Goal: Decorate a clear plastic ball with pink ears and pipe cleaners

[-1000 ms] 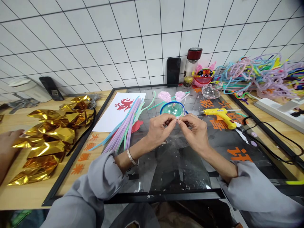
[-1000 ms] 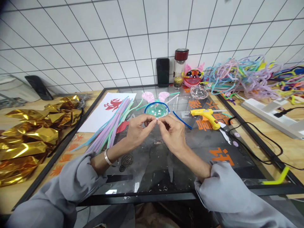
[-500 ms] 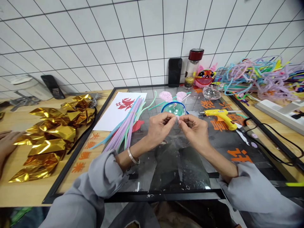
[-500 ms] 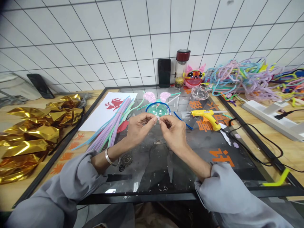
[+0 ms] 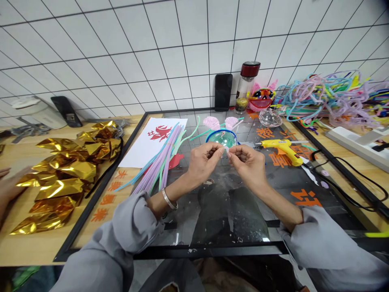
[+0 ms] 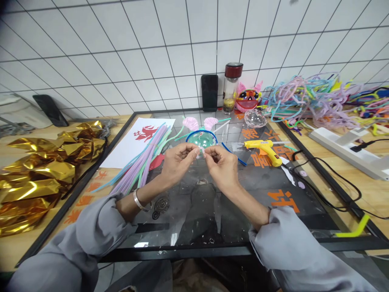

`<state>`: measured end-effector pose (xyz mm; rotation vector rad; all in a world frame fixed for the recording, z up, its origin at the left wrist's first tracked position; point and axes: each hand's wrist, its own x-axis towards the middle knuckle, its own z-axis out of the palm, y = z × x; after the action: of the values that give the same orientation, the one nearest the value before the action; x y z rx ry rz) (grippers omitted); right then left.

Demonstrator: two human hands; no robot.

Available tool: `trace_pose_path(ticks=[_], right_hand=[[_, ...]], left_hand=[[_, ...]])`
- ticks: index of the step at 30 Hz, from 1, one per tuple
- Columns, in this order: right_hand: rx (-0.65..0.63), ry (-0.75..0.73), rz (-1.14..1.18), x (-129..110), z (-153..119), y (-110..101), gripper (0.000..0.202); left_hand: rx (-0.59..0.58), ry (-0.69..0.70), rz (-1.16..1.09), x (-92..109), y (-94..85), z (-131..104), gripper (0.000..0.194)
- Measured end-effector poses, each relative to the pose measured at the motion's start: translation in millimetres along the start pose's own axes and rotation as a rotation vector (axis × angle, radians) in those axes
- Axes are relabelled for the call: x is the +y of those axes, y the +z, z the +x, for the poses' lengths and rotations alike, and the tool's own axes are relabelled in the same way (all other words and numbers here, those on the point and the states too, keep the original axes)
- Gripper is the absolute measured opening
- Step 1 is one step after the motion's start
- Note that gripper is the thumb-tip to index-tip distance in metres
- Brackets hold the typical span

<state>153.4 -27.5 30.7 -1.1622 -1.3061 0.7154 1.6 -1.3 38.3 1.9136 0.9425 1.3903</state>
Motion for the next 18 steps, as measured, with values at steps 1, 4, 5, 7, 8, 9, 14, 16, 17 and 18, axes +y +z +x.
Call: trace_pose_path(ticks=[1, 4, 5, 7, 8, 9, 14, 16, 17, 18], right_hand=[[0.006, 0.006, 0.012, 0.4, 0.9, -0.1, 0.014], [0.024, 0.021, 0.015, 1.4, 3.3, -0.5, 0.014], [0.027, 0.025, 0.008, 1.7, 3.8, -0.6, 0.014], [0.032, 0.028, -0.006, 2.1, 4.2, -0.6, 0.014], [0.034, 0.026, -0.012, 2.3, 4.1, -0.6, 0.014], [0.036, 0.024, -0.019, 2.5, 4.0, -0.5, 0.014], [0.034, -0.006, -0.075, 3.0, 2.6, -0.1, 0.013], [0.034, -0.033, -0.104, 2.5, 2.1, 0.3, 0.013], [0.036, -0.045, -0.114, 2.0, 2.0, 0.7, 0.013], [0.039, -0.055, -0.122, 1.5, 1.9, 1.1, 0.013]], left_hand=[[0.017, 0.008, 0.011, 0.4, -1.2, 0.8, 0.016], [0.084, 0.056, 0.083, 0.9, -6.1, 4.0, 0.014], [0.106, 0.080, 0.116, 0.2, -8.0, 5.3, 0.014], [0.150, 0.140, 0.185, -3.5, -12.0, 8.1, 0.011], [0.167, 0.170, 0.213, -6.4, -13.8, 9.4, 0.011], [0.174, 0.194, 0.234, -9.8, -15.5, 10.5, 0.015], [0.044, 0.168, 0.240, -25.1, -19.1, 12.0, 0.036], [0.016, 0.161, 0.230, -28.0, -18.5, 11.4, 0.040], [0.005, 0.164, 0.223, -29.0, -17.9, 11.1, 0.042], [-0.004, 0.170, 0.217, -29.9, -17.3, 10.8, 0.043]])
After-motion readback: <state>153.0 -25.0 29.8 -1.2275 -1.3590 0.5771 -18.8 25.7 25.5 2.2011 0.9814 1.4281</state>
